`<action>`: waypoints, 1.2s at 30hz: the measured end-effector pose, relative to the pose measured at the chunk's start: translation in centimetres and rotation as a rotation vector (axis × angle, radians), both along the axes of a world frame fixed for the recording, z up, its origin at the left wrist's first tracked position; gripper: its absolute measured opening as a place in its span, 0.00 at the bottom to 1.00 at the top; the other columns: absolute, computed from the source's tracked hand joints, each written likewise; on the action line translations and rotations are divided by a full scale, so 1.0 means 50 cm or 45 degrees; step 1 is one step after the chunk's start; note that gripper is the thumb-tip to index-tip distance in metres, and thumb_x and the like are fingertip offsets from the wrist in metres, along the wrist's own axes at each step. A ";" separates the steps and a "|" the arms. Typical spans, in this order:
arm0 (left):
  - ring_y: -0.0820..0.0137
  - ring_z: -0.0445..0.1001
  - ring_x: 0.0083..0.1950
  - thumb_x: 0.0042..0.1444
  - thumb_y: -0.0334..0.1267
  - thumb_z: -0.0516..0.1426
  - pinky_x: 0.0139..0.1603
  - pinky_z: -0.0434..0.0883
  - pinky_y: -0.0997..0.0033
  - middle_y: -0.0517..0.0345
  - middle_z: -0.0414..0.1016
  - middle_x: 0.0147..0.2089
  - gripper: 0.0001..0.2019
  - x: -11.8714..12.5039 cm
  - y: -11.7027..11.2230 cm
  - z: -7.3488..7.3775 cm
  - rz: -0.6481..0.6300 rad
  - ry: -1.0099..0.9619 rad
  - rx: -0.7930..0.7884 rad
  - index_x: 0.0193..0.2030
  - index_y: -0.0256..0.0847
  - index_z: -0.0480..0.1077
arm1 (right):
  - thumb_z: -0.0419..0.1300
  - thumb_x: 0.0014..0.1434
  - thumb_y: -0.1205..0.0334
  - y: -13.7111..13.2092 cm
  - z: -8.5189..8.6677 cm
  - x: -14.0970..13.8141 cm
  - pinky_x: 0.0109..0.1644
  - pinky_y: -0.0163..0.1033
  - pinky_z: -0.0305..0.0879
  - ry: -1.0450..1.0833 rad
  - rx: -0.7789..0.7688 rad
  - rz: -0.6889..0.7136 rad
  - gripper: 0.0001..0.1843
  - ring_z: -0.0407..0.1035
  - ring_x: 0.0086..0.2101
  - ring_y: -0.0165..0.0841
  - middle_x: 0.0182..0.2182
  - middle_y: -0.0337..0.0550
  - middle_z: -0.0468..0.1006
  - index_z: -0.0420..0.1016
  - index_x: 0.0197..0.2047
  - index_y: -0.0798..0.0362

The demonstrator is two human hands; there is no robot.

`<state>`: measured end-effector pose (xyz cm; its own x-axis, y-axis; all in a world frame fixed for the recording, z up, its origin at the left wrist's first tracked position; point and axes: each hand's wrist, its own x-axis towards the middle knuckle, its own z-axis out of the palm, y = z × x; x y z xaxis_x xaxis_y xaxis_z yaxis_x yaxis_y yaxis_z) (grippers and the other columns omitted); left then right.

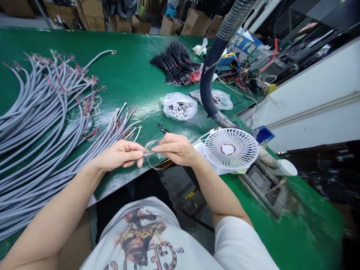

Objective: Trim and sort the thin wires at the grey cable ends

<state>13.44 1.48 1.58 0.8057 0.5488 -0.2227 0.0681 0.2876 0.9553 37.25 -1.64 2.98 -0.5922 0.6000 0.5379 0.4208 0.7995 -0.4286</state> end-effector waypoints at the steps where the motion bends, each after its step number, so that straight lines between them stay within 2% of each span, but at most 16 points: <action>1: 0.83 0.55 0.17 0.56 0.42 0.59 0.17 0.50 0.80 0.53 0.76 0.27 0.16 0.000 0.000 0.001 0.000 0.006 0.006 0.45 0.30 0.74 | 0.54 0.64 0.68 0.000 0.003 0.001 0.37 0.34 0.68 -0.020 0.015 -0.007 0.12 0.70 0.31 0.27 0.29 0.43 0.76 0.79 0.41 0.54; 18: 0.83 0.55 0.17 0.57 0.44 0.58 0.17 0.51 0.79 0.53 0.76 0.27 0.17 0.001 -0.002 0.002 -0.045 0.044 0.033 0.44 0.30 0.73 | 0.53 0.64 0.68 0.000 0.012 0.001 0.36 0.33 0.66 -0.082 0.050 0.046 0.11 0.69 0.30 0.26 0.28 0.42 0.76 0.78 0.39 0.54; 28: 0.83 0.55 0.17 0.56 0.45 0.58 0.17 0.50 0.79 0.54 0.75 0.27 0.18 0.006 -0.002 0.001 -0.051 0.062 0.037 0.44 0.29 0.73 | 0.54 0.63 0.68 0.002 0.000 0.000 0.36 0.34 0.67 -0.097 0.045 0.070 0.11 0.69 0.30 0.27 0.28 0.43 0.77 0.79 0.40 0.54; 36: 0.83 0.55 0.17 0.55 0.45 0.58 0.16 0.50 0.80 0.55 0.75 0.26 0.18 0.012 -0.004 0.005 -0.022 0.068 0.038 0.43 0.30 0.72 | 0.55 0.64 0.64 -0.006 -0.013 -0.001 0.38 0.34 0.69 0.094 -0.187 0.076 0.11 0.71 0.32 0.27 0.29 0.45 0.76 0.79 0.40 0.55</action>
<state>14.03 1.26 1.86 0.8024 0.5422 -0.2494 0.1237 0.2577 0.9583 37.21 -1.96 2.34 -0.5911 0.6404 0.4904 0.3374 0.7486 -0.5708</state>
